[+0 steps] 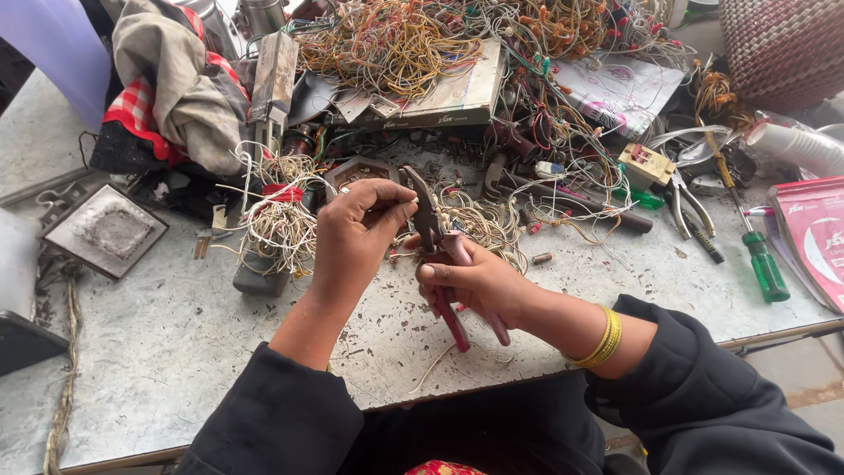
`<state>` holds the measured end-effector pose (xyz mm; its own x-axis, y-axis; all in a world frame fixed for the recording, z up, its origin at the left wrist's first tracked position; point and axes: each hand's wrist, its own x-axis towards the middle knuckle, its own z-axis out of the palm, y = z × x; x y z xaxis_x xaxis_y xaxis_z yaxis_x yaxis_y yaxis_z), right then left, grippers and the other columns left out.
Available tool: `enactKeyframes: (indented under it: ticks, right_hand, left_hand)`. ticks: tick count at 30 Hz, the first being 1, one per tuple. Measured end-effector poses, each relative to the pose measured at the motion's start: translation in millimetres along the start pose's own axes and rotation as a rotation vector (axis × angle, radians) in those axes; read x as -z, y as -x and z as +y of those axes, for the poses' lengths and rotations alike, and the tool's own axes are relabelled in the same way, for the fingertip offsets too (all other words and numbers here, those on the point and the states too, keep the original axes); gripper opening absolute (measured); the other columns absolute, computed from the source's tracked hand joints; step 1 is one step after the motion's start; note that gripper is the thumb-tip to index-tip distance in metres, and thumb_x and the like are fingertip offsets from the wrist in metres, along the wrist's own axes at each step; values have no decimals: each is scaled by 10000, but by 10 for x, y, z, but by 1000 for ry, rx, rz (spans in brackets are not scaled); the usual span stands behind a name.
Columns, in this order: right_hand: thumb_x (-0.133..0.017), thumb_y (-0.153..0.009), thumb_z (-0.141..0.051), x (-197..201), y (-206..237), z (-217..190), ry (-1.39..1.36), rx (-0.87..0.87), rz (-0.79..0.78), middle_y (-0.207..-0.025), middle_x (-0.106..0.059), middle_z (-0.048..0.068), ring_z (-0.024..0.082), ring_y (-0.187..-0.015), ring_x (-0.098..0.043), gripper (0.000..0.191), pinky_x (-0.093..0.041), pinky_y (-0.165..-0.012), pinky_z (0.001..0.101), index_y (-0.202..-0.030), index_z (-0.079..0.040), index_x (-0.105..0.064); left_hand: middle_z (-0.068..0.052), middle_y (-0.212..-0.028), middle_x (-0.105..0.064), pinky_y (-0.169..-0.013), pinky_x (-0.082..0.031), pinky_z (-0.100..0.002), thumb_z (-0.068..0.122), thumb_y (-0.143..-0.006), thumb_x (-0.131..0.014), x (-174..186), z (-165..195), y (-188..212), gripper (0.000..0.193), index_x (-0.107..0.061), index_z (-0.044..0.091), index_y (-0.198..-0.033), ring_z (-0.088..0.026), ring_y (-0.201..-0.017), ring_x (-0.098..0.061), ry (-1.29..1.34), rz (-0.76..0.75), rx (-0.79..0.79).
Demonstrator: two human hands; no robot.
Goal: The person uses pliers and wire cutters to strip insulation from small wires and cut wire ends. They handle tangled bundles of wires and small red plastic components on a cluttered workbench, repeatedly picking, cutting, and stripping individual wires.
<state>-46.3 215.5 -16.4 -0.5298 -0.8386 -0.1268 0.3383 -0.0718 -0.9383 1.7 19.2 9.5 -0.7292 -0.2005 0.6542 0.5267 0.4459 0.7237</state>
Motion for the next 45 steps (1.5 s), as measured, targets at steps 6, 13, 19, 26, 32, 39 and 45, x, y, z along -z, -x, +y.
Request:
enactKeyframes:
  ticks: [6, 13, 19, 26, 32, 39, 45]
  right_hand:
    - [-625, -921, -192, -5, 10, -117, -156, -24, -78, -1188, -642, 190, 241, -984, -659, 558, -564, -855, 433, -1395, -105, -344]
    - [-611, -977, -187, 42, 42, -144, -234, -14, -235, -1374, -609, 223, 254, -1177, -624, 564, -492, -1057, 417, -1471, -20, -397]
    - [-554, -978, -372, 6, 42, -102, -206, -210, -151, -1121, -629, 98, 239, -1020, -650, 504, -575, -894, 462, -1405, -141, -420]
    - [-576, -1036, -365, -42, 12, 60, -163, -162, -11, -893, -571, 31, 151, -792, -595, 397, -547, -698, 353, -1304, -74, -545]
    - [-673, -1027, -273, -35, -44, 249, -87, -70, 27, -788, -542, 28, 143, -635, -550, 256, -503, -575, 324, -1020, -80, -505]
    - [-610, -1011, -290, -10, -62, 130, -164, -125, 2, -809, -574, 31, 147, -659, -593, 214, -533, -602, 323, -1081, -95, -557]
    - [-553, -1001, -326, -60, -52, 44, -96, -196, 66, -937, -613, -11, 116, -836, -615, 401, -578, -735, 333, -1323, -90, -588]
  left_hand:
    - [-37, -947, -731, -645, -621, -221, 31, -918, -770, -23, -16, -14, 73, -732, 20, -979, -82, -776, -746, 46, 53, 96]
    - [-63, -1069, -710, -759, -638, -239, 1, -960, -752, -10, -48, -14, 95, -697, -2, -1036, -102, -894, -729, 52, 170, -82]
    - [-77, -1092, -705, -819, -624, -248, -17, -974, -748, -28, -56, 25, 101, -704, -2, -1064, -123, -966, -717, -25, 121, -132]
    - [-60, -1101, -667, -772, -645, -244, 17, -902, -775, -38, -24, -21, 171, -711, -3, -1059, -116, -924, -736, 62, 47, 52]
    - [-74, -1112, -662, -798, -628, -251, 27, -906, -812, -36, -55, 33, 164, -725, 7, -1044, -120, -937, -723, -13, 64, -47]
    - [-22, -1007, -749, -758, -546, -179, 103, -971, -769, 46, -195, 0, 158, -709, 29, -1099, -40, -881, -675, 309, 100, 230]
    - [-30, -955, -735, -725, -538, -225, 122, -998, -726, 175, -206, -77, 129, -676, 47, -1089, -66, -823, -675, -54, 118, 185]
